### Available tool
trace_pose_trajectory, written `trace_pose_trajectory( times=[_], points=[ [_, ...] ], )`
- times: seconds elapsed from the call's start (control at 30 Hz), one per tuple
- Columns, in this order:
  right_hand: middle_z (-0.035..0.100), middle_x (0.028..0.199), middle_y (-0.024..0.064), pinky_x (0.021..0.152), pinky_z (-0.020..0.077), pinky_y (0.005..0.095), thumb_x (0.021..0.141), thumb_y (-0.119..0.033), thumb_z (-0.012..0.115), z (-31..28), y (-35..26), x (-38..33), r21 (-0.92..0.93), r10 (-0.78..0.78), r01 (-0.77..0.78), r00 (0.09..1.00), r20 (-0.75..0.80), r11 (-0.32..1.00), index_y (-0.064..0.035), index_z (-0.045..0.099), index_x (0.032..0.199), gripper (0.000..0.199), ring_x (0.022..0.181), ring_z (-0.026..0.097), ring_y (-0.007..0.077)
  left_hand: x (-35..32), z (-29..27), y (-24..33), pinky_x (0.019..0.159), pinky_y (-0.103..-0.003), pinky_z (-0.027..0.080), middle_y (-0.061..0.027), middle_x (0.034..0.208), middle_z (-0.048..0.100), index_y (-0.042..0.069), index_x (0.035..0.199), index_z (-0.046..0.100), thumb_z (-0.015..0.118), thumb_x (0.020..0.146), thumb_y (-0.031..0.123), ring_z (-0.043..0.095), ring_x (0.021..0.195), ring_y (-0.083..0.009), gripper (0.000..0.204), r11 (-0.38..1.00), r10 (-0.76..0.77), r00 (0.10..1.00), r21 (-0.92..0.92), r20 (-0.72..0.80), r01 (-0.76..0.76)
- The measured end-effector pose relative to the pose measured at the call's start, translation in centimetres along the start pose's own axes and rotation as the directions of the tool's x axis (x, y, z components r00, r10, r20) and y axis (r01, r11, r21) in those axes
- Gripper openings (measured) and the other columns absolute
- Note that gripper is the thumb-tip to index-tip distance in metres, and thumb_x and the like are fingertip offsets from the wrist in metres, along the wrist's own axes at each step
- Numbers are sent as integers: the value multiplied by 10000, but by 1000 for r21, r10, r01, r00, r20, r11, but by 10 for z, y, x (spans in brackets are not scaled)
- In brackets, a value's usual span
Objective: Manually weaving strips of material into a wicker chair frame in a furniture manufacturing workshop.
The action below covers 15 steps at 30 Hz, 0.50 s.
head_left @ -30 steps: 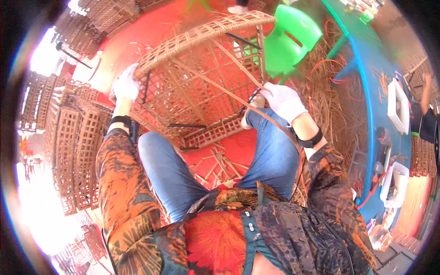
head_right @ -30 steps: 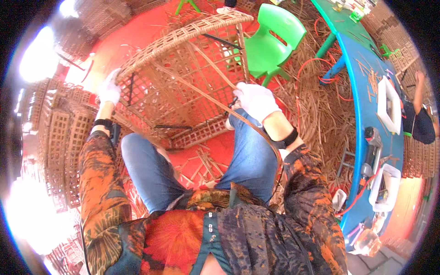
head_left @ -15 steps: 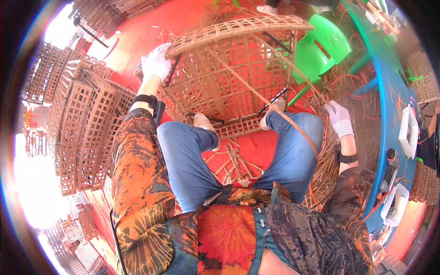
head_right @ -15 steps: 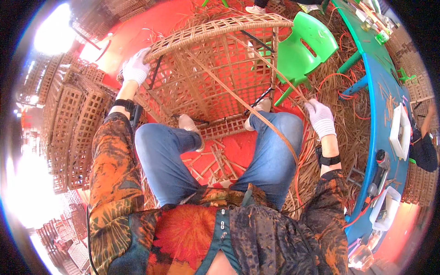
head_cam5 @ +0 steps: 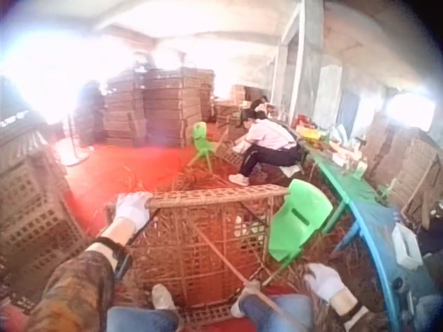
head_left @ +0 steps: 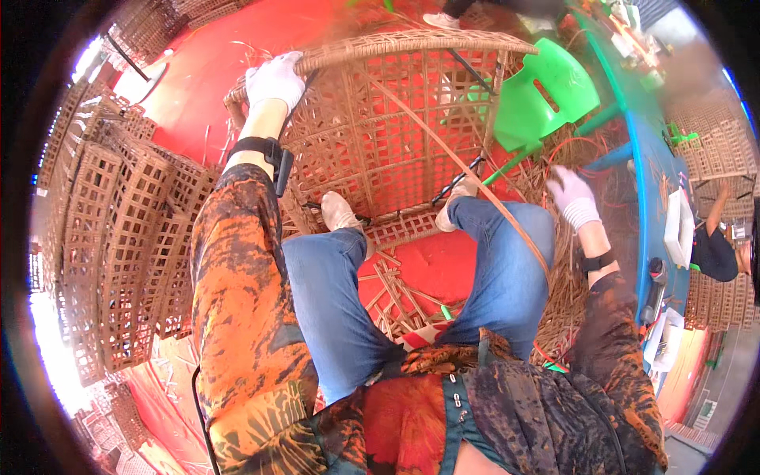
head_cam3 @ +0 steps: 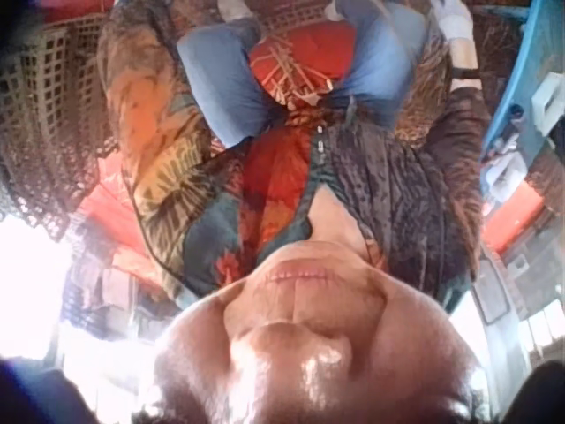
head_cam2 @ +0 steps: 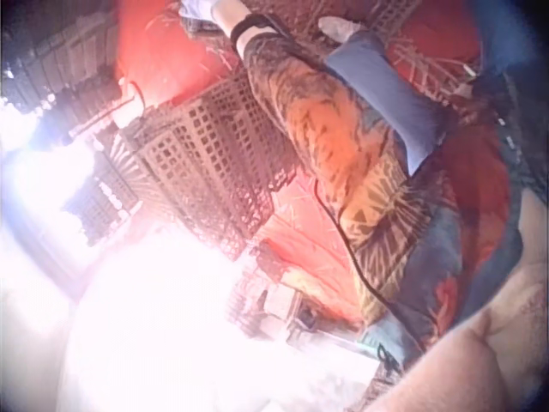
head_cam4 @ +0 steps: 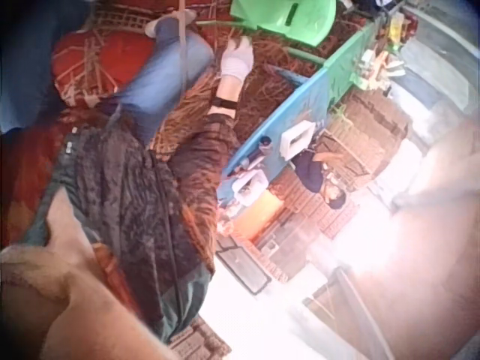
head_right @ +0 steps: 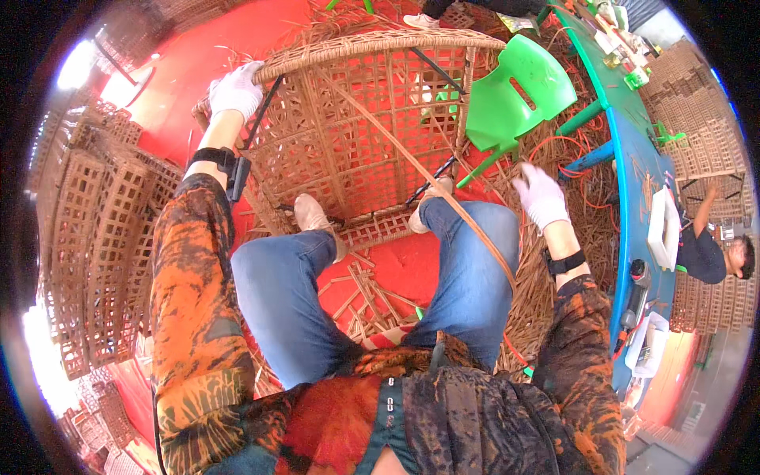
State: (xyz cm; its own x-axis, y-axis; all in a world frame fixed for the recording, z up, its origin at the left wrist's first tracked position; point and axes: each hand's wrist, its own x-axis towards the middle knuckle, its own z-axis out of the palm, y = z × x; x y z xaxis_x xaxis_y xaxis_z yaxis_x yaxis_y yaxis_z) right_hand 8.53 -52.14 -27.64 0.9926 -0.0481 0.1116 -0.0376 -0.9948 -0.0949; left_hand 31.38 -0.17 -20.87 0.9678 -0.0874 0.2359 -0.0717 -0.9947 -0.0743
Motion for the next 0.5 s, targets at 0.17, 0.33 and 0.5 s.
trace_pose_trajectory(
  times=[0.17,0.33,0.5],
  points=[
    [649,975,166,830,485,399,923,-261,513,-45,-131,78,324,-393,382,919,-34,866,-40,624,1039,273,937,609,349,-14,-1,-18,993,-420,355,0,1292,569,273,1311,511,567,850,234,545,1170,-207,466,999,-20,1000,46,23,19],
    [584,1206,130,903,481,380,924,-175,475,37,-218,187,218,-541,514,836,89,830,-92,582,1180,289,1060,579,293,-34,-9,-10,999,-397,352,-2,1269,582,255,1279,542,604,814,267,533,1175,-195,468,999,34,985,-8,-170,-36],
    [660,1027,180,852,484,432,889,-413,504,89,-311,250,771,-213,-218,885,415,598,-62,627,1124,440,967,628,355,-46,0,-3,998,-399,373,-38,1222,597,160,1206,589,661,791,164,546,1142,-206,421,965,149,908,-142,-391,-220]
  ],
)
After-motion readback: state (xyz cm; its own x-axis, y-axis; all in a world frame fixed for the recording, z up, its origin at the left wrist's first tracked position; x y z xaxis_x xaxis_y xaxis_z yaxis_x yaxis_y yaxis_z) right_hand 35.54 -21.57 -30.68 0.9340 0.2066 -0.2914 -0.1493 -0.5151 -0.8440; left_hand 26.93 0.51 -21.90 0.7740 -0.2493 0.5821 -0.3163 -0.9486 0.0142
